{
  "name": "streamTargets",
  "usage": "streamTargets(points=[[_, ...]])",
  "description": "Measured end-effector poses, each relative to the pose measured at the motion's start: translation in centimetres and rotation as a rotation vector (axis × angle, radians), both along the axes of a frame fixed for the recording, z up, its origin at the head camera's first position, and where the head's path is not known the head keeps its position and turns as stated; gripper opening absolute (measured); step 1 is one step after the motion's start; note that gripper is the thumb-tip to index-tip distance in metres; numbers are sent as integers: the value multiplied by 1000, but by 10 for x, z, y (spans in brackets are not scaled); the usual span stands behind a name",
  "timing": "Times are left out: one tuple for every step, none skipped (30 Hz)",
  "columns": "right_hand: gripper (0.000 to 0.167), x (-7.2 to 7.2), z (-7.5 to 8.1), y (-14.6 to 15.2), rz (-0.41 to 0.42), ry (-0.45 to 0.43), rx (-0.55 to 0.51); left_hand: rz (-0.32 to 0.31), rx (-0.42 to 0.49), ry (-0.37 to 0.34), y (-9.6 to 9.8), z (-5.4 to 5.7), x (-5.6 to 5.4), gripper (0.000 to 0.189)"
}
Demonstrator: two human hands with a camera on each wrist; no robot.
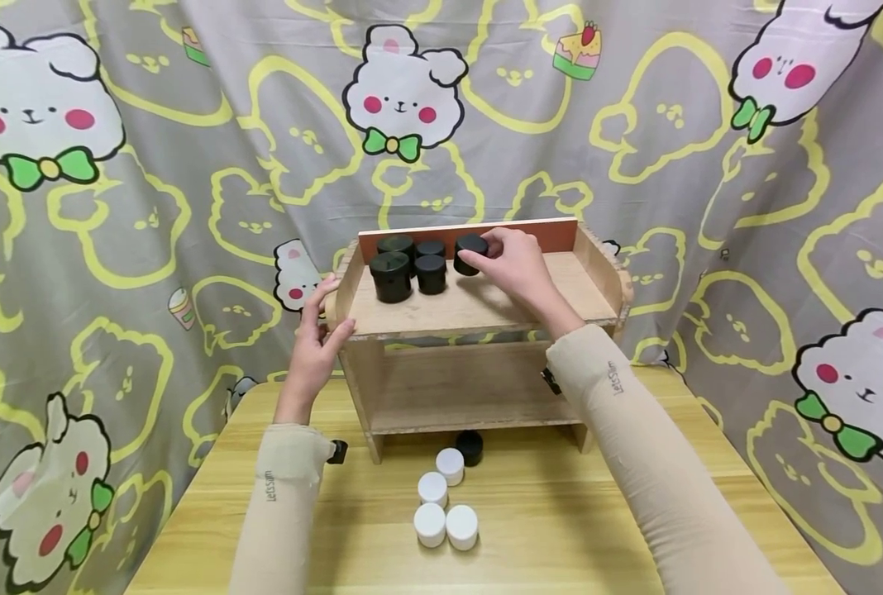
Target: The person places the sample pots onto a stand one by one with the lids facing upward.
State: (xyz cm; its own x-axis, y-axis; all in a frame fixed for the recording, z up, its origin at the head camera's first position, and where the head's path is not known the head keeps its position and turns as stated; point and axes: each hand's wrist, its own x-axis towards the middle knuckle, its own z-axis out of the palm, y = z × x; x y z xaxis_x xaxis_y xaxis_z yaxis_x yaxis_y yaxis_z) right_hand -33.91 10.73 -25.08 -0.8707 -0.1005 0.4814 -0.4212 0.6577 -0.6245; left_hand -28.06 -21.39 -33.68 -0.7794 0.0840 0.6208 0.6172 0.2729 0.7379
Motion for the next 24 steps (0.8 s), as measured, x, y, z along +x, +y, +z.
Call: streamTargets(points=[[48,-2,1,-1,-8,-7,6,0,-3,-2,0,0,0,62],[49,-4,1,-2,-17,-12,13,-1,-6,-4,-1,0,0,62],[50,-6,1,-3,-24,-17,20,-2,-9,-6,-1,0,0,62],[50,-8,1,-4,-28,-20,27,-2,-13,-7,-1,0,0,62],[50,-10,1,-4,-30,-22,33,-2,-14,-9,-1,0,0,62],[50,-13,0,-5,-33,-20,37,-2,-13,-9,-1,0,1,61],[50,-14,0,-6,-34,-18,41,0,-13,-10,-2,0,1,61],[49,-16,0,-7,-37,-15,44,0,-13,-10,-2,0,1,61],[49,-18,0,-8,-40,-12,45,1,-12,-10,-2,0,1,61],[49,-20,-1,-8,-43,-9,46,2,-11,-11,-2,0,1,61],[49,-21,-1,-9,-47,-9,46,3,-11,-12,-2,1,1,61],[50,-22,-2,-9,-51,-9,46,3,-10,-12,-2,1,1,61],[52,-23,-2,-10,-56,-13,47,3,-10,-11,-2,1,1,61],[53,-24,-2,-10,-60,-17,47,2,-8,-9,-2,1,1,61],[55,-24,-2,-10,-62,-23,48,2,-7,-7,-2,1,1,61],[56,-25,-3,-11,-65,-29,51,2,-6,-6,-1,1,1,61],[57,-25,-3,-11,-66,-35,51,2,-5,-4,-1,1,1,61],[58,-26,-3,-11,-67,-42,50,1,-3,-2,-1,1,1,61],[58,-26,-3,-12,-68,-49,48,1,-2,0,-1,0,1,61],[58,-26,-4,-12,-68,-53,47,0,-1,1,-1,0,1,61],[58,-27,-4,-12,-68,-56,47,-1,-1,1,-1,0,1,61],[58,-27,-5,-12,-69,-58,47,-1,-1,2,-1,0,1,61],[58,-28,-6,-12,-69,-58,46,-2,-1,3,-1,0,1,61],[57,-29,-6,-12,-68,-58,46,-1,-2,4,-1,0,1,60]])
